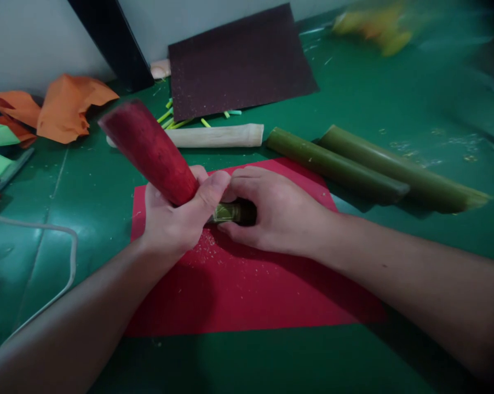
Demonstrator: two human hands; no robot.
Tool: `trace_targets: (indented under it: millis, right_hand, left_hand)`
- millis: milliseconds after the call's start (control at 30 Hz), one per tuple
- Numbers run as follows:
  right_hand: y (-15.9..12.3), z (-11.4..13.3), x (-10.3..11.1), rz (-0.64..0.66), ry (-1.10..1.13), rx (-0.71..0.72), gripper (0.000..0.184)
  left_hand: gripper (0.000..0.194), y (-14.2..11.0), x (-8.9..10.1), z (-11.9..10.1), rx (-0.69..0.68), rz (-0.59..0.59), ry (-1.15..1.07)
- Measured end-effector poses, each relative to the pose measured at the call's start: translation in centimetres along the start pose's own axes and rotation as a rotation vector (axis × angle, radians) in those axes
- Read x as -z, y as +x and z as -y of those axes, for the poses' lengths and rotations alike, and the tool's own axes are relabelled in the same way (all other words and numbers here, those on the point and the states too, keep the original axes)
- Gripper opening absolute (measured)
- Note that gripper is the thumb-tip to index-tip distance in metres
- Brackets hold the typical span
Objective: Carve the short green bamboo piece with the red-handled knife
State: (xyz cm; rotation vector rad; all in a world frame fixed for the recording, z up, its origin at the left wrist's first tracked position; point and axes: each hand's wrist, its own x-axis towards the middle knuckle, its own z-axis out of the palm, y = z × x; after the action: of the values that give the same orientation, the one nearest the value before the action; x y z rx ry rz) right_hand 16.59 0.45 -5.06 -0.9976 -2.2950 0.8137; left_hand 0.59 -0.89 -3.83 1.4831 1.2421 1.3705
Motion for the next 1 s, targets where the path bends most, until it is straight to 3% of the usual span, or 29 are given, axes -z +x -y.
trace_targets:
  millis: [233, 433, 633, 1000]
  right_hand:
    - [0.04, 0.15, 0.09, 0.014, 0.030, -0.012, 0.014]
    - [-0.07, -0.13, -0.04, -0.027, -0.007, 0.016, 0.015]
    - [-0.03, 0.09, -0.24, -0.017, -0.051, -0.020, 0.014]
    - [-0.08, -0.03, -0.07, -0.027, -0.010, -0.028, 0.012]
  left_hand:
    - [0.050, -0.18, 0.00, 0.03, -0.031, 0.037, 0.008]
    - [0.036, -0.15, 0.13, 0.24, -0.054, 0.033, 0.039]
    - [0.039, 0.40, -0.03, 0.83, -0.034, -0.244, 0.009]
    - [0.047, 0.15, 0.02, 0.54, -0.019, -0.019, -0.095]
